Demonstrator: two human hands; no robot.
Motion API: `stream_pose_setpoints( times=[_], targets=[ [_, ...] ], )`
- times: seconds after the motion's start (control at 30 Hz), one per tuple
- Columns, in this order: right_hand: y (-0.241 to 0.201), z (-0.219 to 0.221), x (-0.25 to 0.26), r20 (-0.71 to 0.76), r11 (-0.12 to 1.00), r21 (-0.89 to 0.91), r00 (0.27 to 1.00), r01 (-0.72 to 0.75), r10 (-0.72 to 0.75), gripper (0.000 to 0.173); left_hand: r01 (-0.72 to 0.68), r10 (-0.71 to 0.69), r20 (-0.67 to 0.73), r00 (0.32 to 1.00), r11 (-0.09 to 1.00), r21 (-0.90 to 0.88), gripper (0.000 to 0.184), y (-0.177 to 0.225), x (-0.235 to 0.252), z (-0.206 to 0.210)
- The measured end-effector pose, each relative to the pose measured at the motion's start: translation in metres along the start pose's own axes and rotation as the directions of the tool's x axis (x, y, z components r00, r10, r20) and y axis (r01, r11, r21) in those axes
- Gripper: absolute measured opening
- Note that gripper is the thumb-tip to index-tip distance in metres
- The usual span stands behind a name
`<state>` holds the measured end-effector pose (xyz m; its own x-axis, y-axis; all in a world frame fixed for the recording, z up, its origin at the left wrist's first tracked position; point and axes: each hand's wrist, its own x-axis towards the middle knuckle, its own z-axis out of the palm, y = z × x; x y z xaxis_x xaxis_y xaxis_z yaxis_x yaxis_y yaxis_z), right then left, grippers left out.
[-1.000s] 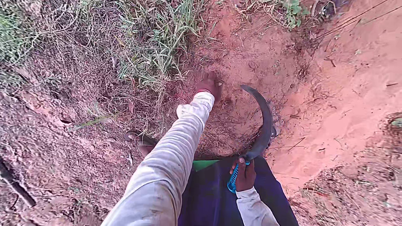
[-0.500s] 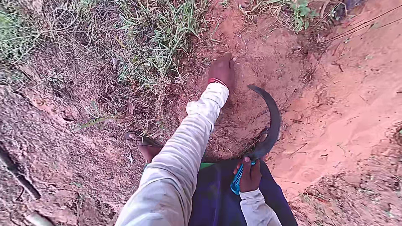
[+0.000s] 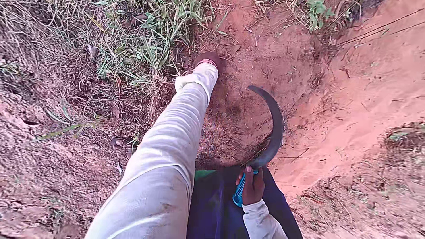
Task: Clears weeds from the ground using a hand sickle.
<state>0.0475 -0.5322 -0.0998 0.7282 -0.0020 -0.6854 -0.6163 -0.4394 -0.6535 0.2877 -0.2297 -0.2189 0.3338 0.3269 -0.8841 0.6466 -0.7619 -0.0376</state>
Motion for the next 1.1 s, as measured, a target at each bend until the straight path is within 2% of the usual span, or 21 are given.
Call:
stream_pose_setpoints(
  times=[0.07, 0.17, 0.3, 0.43, 0.57, 0.67, 0.73, 0.8, 0.83, 0.9, 0.93, 1.0, 1.07, 1.1],
  targets=[
    [-0.001, 0.0, 0.001, -0.006, 1.0, -0.006, 1.0, 0.005, -0.005, 0.046, -0.083, 0.082, 0.076, 0.994, 0.997, 0.003, 0.041, 0.003, -0.025, -0.005],
    [-0.005, 0.004, 0.005, -0.016, 1.0, 0.004, 1.0, 0.011, -0.011, 0.047, -0.189, 0.189, 0.157, 0.969, 0.982, -0.014, 0.048, -0.001, -0.065, 0.014],
    [-0.004, 0.002, 0.007, -0.04, 0.999, -0.024, 0.998, 0.048, -0.049, 0.05, -0.177, 0.208, 0.139, 0.968, 0.962, -0.207, 0.053, -0.009, -0.075, 0.026],
    [0.004, 0.0, 0.009, -0.054, 0.998, -0.027, 0.997, 0.056, -0.057, 0.052, -0.187, 0.234, 0.123, 0.965, 0.933, -0.307, 0.045, -0.009, -0.094, 0.034],
    [0.009, -0.007, 0.016, -0.075, 0.999, -0.011, 0.996, 0.043, -0.044, 0.055, -0.113, 0.177, 0.1, 0.979, 0.883, -0.455, 0.047, -0.014, -0.105, 0.055],
    [0.006, -0.022, 0.037, 0.05, 0.998, 0.034, 0.997, 0.054, -0.055, 0.055, -0.053, 0.112, 0.078, 0.991, 0.841, -0.538, 0.044, -0.017, -0.101, 0.061],
    [-0.007, -0.031, 0.068, 0.173, 0.99, -0.08, 0.98, 0.115, -0.1, 0.06, -0.054, 0.079, 0.018, 0.997, 0.809, -0.585, 0.042, -0.025, -0.093, 0.056],
    [-0.033, -0.029, 0.11, 0.274, 0.926, -0.355, 0.961, 0.131, -0.031, 0.055, -0.066, 0.069, -0.014, 0.997, 0.837, -0.544, 0.044, -0.03, -0.084, 0.036],
    [-0.054, -0.023, 0.13, 0.312, 0.849, -0.52, 0.946, 0.09, 0.091, 0.054, -0.074, 0.074, -0.02, 0.997, 0.865, -0.497, 0.045, -0.031, -0.078, 0.024],
    [-0.091, -0.004, 0.152, 0.27, 0.648, -0.761, 0.902, -0.014, 0.337, 0.058, -0.095, 0.093, -0.021, 0.995, 0.926, -0.366, 0.046, -0.031, -0.067, 0.001],
    [-0.096, 0.0, 0.149, 0.238, 0.59, -0.806, 0.893, -0.037, 0.381, 0.059, -0.1, 0.1, -0.013, 0.995, 0.949, -0.3, 0.046, -0.029, -0.061, -0.008],
    [-0.087, -0.006, 0.115, 0.198, 0.598, -0.799, 0.912, -0.063, 0.36, 0.057, -0.045, 0.037, -0.041, 0.998, 0.975, -0.218, 0.043, -0.031, -0.052, -0.019],
    [-0.065, -0.026, 0.064, 0.197, 0.721, -0.69, 0.94, -0.07, 0.279, 0.051, 0.084, -0.111, -0.119, 0.987, 0.973, -0.214, 0.043, -0.051, -0.048, -0.033],
    [-0.055, -0.041, 0.036, 0.207, 0.781, -0.619, 0.942, -0.084, 0.266, 0.052, 0.114, -0.141, -0.13, 0.981, 0.974, -0.196, 0.044, -0.067, -0.05, -0.036]
  ],
)
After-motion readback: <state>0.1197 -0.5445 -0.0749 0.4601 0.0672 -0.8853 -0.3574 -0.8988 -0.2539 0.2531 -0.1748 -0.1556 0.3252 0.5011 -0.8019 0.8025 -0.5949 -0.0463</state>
